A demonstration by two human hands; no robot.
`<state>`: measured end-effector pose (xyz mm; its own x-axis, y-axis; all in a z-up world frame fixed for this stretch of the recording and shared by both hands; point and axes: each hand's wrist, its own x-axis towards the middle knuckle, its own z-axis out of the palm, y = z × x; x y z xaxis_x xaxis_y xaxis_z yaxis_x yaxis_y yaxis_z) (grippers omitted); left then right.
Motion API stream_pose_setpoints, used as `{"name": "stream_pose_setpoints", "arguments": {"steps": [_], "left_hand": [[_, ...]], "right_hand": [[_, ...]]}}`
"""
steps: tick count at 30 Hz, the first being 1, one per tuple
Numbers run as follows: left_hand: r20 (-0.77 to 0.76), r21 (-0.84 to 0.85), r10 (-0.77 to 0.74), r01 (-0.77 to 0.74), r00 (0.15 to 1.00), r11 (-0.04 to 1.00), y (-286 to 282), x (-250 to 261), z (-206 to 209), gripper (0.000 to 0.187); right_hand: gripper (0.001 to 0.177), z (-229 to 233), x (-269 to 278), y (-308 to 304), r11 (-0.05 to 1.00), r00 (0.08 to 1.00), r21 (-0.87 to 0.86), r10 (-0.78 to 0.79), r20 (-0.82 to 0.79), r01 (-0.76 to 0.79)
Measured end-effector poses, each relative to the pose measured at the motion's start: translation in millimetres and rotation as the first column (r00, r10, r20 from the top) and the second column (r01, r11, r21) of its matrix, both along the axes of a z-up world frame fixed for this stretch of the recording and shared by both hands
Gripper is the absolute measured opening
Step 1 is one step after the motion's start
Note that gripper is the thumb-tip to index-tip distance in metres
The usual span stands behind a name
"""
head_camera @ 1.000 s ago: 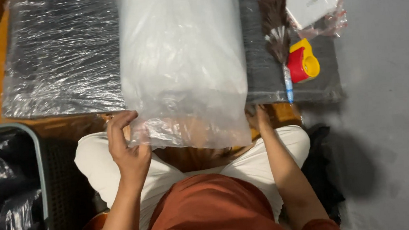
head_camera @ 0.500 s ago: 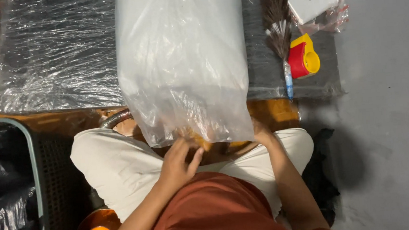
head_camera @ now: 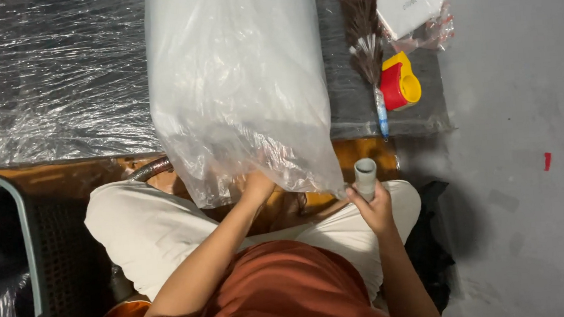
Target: A person places a pillow into a plastic bag and uses a vacuum hose to remove the air, manually compressing the pillow to reduce its size.
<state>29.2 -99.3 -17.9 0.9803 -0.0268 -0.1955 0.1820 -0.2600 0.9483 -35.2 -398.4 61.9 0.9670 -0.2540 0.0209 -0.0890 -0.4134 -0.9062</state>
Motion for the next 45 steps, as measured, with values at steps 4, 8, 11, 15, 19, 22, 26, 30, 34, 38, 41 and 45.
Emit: {"name": "stream_pose_setpoints", "arguments": {"steps": [4,8,11,15,19,22,26,30,34,38,41,45], "left_hand": [[-0.071,-0.033,-0.006,0.003,0.997,0.999,-2.4,1.3,5.9,0.024],[-0.141,-0.067,0.010,-0.019,0.990,0.998,-2.4,0.3,12.8,0.028],[-0.197,-0.261,0.009,-0.061,0.980,0.963,3.7,-7.1,57.9,0.024],[-0.186,-0.220,0.086,-0.127,0.979,0.967,4.0,-4.1,107.3,0.022],[-0.145,-0.178,0.126,-0.151,0.981,0.972,-3.1,6.0,77.1,0.032],[-0.195,-0.246,0.162,-0.208,0.967,0.947,-9.6,11.5,34.8,0.028],[-0.285,-0.223,0.128,-0.196,0.950,0.955,-16.0,1.4,92.2,0.044],[-0.257,-0.225,0.125,-0.186,0.958,0.956,-20.7,3.3,94.1,0.043],[-0.199,-0.224,0.115,-0.159,0.973,0.961,-22.9,3.8,95.6,0.040],[-0.138,-0.228,0.110,-0.139,0.984,0.964,-24.8,5.8,96.6,0.038],[-0.106,-0.230,0.107,-0.129,0.989,0.965,-32.5,13.1,99.0,0.037],[-0.062,-0.232,0.090,-0.102,0.994,0.967,-40.7,14.8,101.6,0.036]], "right_hand": [[0.039,14.7,-29.9,25.4,0.986,0.992,-0.139,0.100,0.073,-0.089],[0.042,57.7,-40.3,83.9,0.928,0.932,-0.207,0.339,0.126,-0.310],[0.042,64.9,-23.4,98.0,0.856,0.861,-0.189,0.502,0.080,-0.482],[0.043,21.1,-7.9,92.1,0.859,0.853,-0.040,0.511,0.110,-0.510],[0.018,24.3,9.4,94.5,0.924,0.930,0.136,0.365,-0.027,-0.359],[0.026,35.1,21.2,108.1,0.983,0.993,-0.155,0.093,-0.072,-0.103],[0.055,28.0,34.8,115.7,0.869,0.981,-0.457,-0.142,0.134,0.188],[0.044,58.4,51.7,128.0,0.836,0.938,-0.491,-0.080,0.337,0.247],[0.061,27.9,70.8,112.4,0.761,0.908,-0.569,-0.062,0.413,0.311],[0.062,31.0,73.8,111.8,0.753,0.891,-0.576,-0.030,0.453,0.318],[0.064,10.0,70.6,92.3,0.769,0.899,-0.571,-0.012,0.438,0.289],[0.060,42.6,68.1,108.1,0.814,0.921,-0.516,-0.056,0.387,0.266]]}}
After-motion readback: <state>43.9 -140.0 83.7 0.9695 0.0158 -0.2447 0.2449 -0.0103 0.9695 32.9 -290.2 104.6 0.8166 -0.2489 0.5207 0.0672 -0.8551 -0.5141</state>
